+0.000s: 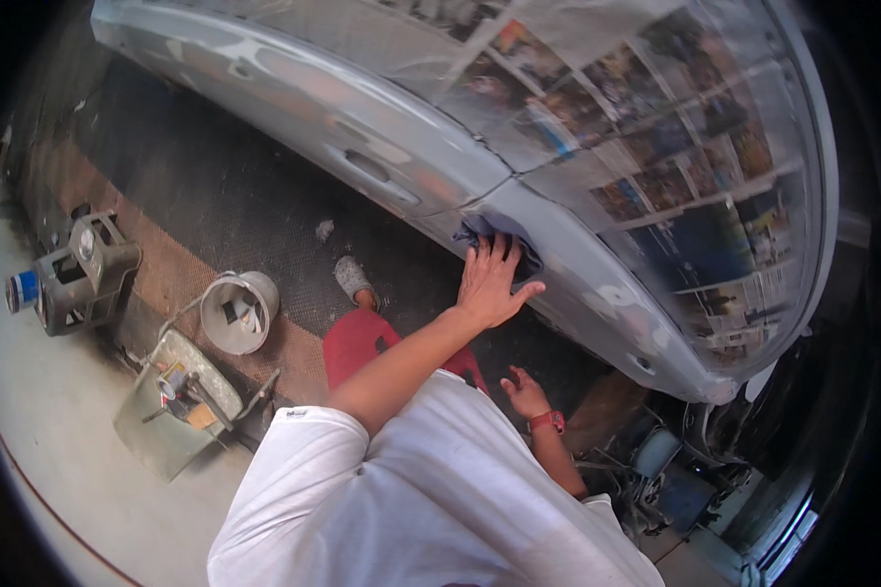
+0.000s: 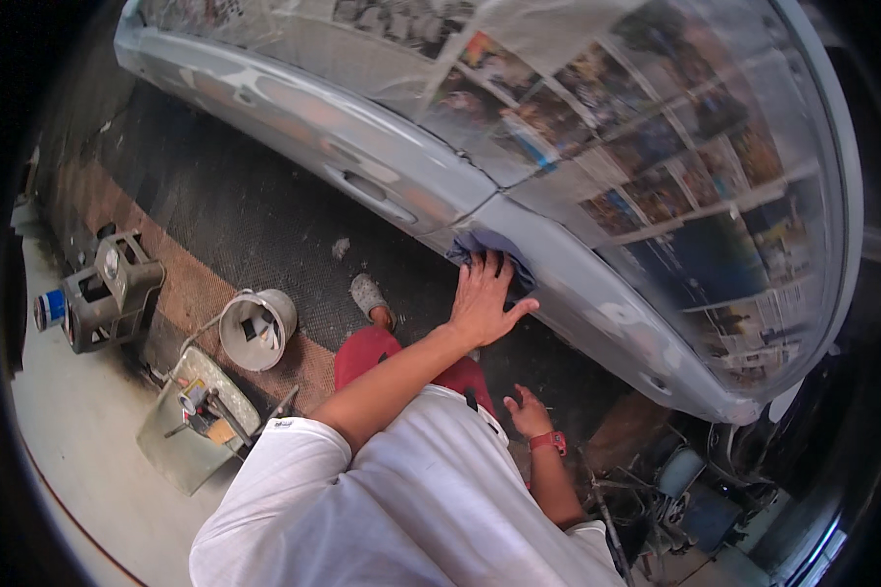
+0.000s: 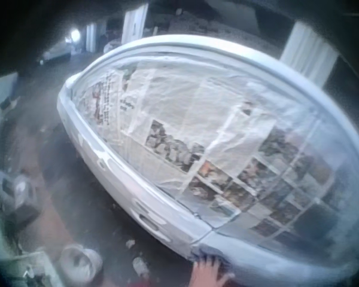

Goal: The person sands the rear quarter panel of a white car using a sanding block, then wipes the surface with a cloth. The person also opens the fuel filler door and wipes around it. The car is masked with newspaper to protect adjacent areas.

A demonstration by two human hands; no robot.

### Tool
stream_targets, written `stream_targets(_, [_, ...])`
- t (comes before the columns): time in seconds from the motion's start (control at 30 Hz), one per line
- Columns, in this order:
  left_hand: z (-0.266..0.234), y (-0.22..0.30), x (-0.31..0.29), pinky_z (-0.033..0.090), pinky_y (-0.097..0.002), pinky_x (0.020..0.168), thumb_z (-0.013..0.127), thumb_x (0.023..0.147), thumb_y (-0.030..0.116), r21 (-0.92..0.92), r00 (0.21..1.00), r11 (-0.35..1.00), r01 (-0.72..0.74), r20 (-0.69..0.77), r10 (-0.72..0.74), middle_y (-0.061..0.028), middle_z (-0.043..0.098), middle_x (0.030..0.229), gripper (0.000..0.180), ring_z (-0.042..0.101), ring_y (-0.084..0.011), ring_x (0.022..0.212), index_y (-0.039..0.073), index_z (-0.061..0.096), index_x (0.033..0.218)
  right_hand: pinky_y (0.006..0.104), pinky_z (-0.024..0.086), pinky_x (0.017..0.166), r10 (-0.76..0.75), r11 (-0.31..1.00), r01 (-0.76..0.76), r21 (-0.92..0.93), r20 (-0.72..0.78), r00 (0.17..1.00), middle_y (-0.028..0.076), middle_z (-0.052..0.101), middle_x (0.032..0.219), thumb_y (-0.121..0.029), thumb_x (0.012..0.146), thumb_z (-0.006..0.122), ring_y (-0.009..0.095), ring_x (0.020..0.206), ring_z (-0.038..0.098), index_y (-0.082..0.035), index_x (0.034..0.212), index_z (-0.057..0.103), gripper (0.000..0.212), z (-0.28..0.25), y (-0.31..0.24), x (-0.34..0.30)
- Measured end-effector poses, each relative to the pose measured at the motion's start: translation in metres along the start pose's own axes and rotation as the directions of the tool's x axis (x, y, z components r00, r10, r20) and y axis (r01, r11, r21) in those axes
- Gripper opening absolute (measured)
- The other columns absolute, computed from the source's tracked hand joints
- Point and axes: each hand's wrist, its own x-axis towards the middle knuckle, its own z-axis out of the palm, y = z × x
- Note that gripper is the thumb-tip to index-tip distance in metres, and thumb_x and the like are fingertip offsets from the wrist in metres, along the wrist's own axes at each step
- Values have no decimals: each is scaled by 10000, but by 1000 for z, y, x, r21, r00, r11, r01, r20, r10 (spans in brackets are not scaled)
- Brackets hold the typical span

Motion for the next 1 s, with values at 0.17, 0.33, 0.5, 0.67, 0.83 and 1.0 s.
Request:
stream_targets(0.17, [-14,-16,30,282,-701,1195,446,1084,617,236,939,963,133,-342,-46,-340,377,1674,859,282,-572,1574,-56,422,1617,444,537,1105,30,981,-9,196,-106,994,238,676,1455,-394,1021,720,368,1313,681,-41,1518,588,624,-13,57,2])
stream_targets(0.33, [-14,-19,55,230,-750,1220,419,1126,540,260,883,962,79,-467,54,-253,132,1804,824,8,-533,1660,-43,277,1691,440,537,1107,31,971,-5,241,-105,994,244,685,1438,-383,1022,726,362,1317,683,-17,1520,575,637,13,165,-1])
stream_targets(0.5, [67,52,26,232,-805,1180,452,1113,548,362,911,925,-120,-331,248,-206,182,1795,796,22,-523,1663,62,278,1718,437,528,1121,164,912,-132,389,-50,985,245,682,1444,-393,1029,722,360,1345,669,16,1530,556,668,63,298,-27])
stream_targets(0.67, [173,143,0,263,-796,1163,557,1071,522,447,869,853,-269,-268,415,-167,279,1729,781,95,-503,1659,141,325,1713,434,527,1115,288,854,-261,450,9,958,249,689,1436,-392,1040,718,355,1333,675,38,1522,559,665,87,416,-68])
stream_targets(0.83, [266,255,-29,150,-702,1258,580,1061,535,385,828,791,-475,-108,550,-144,259,1750,802,96,-443,1672,157,322,1720,439,531,1101,337,838,-283,467,-35,941,250,724,1372,-414,1036,710,374,1274,704,18,1515,574,660,73,470,-91])
stream_targets(1.0, [319,352,-48,150,-643,1309,516,1106,475,322,702,638,-699,144,697,-133,340,1726,686,159,-413,1667,171,369,1703,446,534,1101,220,891,-120,437,-185,958,276,689,1414,-411,1026,720,389,1291,691,-8,1531,556,667,52,459,-70])
